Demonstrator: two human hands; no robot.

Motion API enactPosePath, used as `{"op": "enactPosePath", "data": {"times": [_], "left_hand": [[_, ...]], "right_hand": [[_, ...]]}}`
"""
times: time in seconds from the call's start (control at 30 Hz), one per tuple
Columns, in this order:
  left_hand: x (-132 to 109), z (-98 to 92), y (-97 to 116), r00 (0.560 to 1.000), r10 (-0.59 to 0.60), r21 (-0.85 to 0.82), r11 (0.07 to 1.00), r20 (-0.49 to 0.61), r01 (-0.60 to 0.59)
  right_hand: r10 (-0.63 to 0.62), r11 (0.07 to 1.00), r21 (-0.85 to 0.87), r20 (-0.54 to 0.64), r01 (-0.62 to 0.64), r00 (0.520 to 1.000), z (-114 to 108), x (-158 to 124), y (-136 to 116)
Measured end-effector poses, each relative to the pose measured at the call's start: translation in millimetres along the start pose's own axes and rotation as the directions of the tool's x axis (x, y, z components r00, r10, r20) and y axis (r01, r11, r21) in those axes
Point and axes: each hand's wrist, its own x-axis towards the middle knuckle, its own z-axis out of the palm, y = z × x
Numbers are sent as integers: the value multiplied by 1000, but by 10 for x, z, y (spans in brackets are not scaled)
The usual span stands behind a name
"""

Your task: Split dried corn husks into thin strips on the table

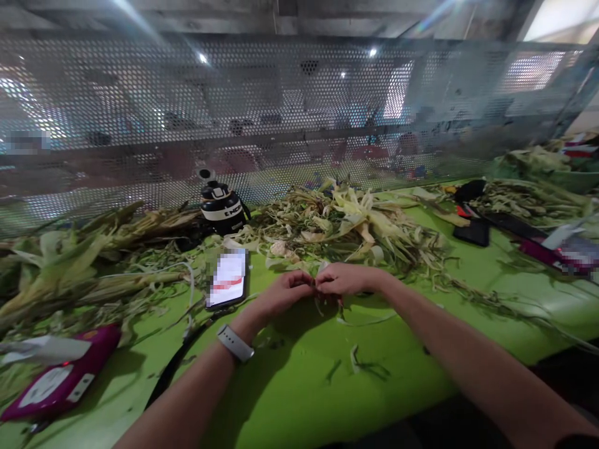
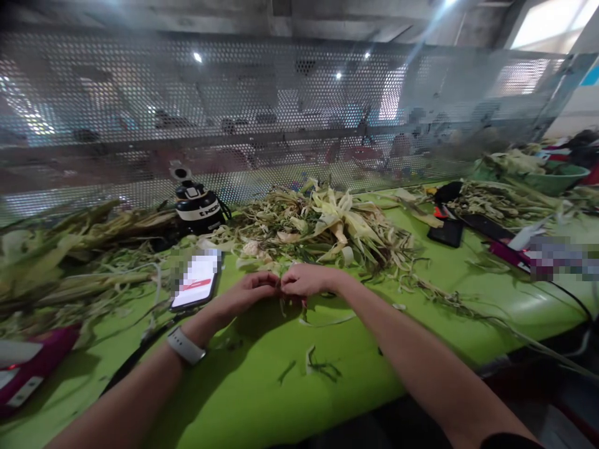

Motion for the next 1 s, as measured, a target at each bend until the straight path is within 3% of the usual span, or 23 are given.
{"op": "enactPosePath", "data": {"times": [0.27, 0.6, 0.77, 1.0], "left_hand": [[-17, 27, 50, 999, -34, -23, 999, -27, 34], [32, -15, -64, 994, 98, 14, 995, 48, -99], [7, -1, -6, 988, 131, 83, 987, 78, -137], [4, 18, -3, 993, 101, 18, 995, 55, -102]], "right_hand": [[-3, 1000, -2, 14, 3, 1000, 3, 18, 47], [56, 989, 130, 63, -63, 996, -13, -9, 20], [51, 995, 82, 4, -51, 999, 1, 19, 25], [83, 993, 91, -35, -79, 996, 44, 15, -44]]}}
